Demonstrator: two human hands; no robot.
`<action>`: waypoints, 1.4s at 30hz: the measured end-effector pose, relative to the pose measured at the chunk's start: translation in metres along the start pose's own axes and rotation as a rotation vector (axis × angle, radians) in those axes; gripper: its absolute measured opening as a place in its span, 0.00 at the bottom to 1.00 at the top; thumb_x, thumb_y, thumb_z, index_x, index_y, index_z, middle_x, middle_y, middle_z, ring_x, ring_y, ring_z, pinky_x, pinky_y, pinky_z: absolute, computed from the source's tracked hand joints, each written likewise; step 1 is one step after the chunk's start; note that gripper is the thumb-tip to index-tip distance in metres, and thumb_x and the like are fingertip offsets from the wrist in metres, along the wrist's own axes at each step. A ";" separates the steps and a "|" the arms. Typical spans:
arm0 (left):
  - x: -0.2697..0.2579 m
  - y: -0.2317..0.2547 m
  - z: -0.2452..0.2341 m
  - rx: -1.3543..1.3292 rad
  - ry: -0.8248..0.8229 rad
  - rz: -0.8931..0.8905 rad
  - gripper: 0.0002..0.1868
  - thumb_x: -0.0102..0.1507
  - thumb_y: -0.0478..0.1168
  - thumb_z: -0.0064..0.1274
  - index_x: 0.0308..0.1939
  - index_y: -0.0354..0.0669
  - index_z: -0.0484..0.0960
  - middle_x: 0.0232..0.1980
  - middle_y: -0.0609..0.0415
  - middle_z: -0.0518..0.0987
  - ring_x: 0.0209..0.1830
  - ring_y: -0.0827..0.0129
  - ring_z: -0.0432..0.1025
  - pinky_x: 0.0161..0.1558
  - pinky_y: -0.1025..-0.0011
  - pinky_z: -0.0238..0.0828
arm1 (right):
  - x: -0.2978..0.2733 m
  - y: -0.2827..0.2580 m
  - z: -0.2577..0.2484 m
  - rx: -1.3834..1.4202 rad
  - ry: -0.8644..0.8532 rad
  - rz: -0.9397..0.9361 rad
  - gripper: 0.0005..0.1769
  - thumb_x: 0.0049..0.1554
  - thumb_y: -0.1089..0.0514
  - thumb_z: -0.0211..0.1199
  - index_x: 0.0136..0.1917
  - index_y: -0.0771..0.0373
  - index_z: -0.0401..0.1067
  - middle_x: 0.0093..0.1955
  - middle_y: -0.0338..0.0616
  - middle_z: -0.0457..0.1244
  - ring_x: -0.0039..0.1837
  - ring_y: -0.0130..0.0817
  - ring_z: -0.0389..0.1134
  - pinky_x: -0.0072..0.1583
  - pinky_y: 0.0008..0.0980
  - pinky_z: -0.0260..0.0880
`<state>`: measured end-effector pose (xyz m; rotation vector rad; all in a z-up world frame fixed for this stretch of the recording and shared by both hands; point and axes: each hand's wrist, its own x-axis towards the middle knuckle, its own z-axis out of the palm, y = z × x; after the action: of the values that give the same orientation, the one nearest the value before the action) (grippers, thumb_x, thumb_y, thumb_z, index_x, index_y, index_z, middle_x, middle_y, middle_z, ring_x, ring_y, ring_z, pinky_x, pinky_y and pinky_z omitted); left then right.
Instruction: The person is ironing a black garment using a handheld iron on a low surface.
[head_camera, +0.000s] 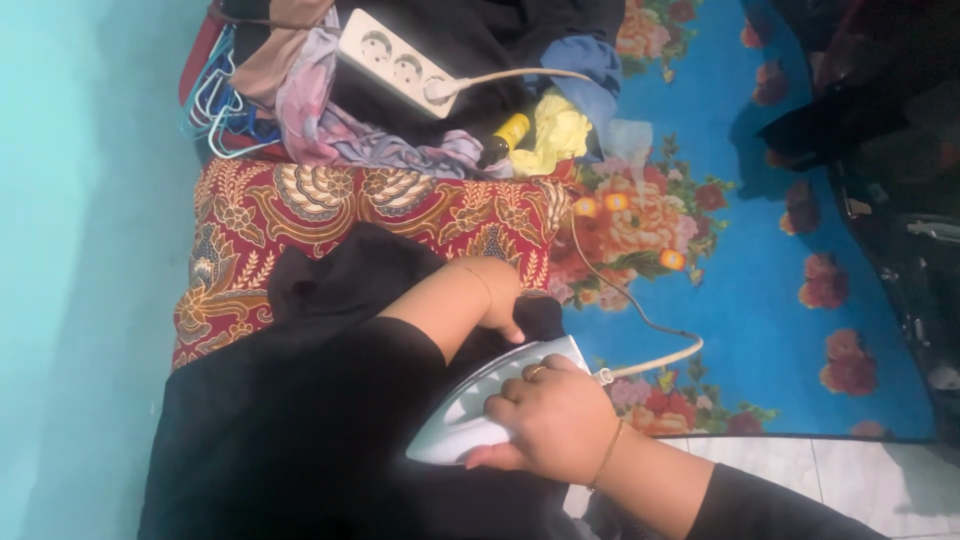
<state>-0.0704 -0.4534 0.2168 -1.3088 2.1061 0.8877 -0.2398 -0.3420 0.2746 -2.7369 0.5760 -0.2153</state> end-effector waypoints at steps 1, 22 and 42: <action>0.013 -0.003 0.008 -0.049 -0.044 0.028 0.33 0.56 0.64 0.64 0.56 0.46 0.86 0.59 0.48 0.83 0.62 0.53 0.77 0.61 0.56 0.73 | 0.001 0.000 -0.001 0.004 0.011 -0.002 0.30 0.52 0.27 0.65 0.37 0.56 0.75 0.32 0.38 0.64 0.38 0.40 0.68 0.45 0.40 0.63; -0.048 -0.151 0.009 0.287 0.966 -0.389 0.11 0.61 0.57 0.64 0.41 0.63 0.90 0.50 0.58 0.81 0.63 0.61 0.70 0.73 0.44 0.46 | 0.013 0.005 0.004 -0.047 0.051 0.047 0.30 0.49 0.25 0.65 0.37 0.54 0.77 0.33 0.38 0.67 0.37 0.41 0.68 0.43 0.41 0.65; -0.182 -0.191 0.226 -0.545 1.028 -0.822 0.20 0.63 0.65 0.52 0.41 0.58 0.84 0.41 0.61 0.83 0.49 0.63 0.75 0.55 0.56 0.58 | 0.114 0.032 0.010 -0.367 0.018 0.051 0.29 0.45 0.25 0.65 0.38 0.51 0.80 0.31 0.42 0.69 0.34 0.46 0.71 0.39 0.44 0.70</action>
<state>0.1947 -0.2405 0.1450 -3.0895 1.5632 0.4208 -0.1454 -0.4137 0.2632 -3.0692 0.7546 -0.1320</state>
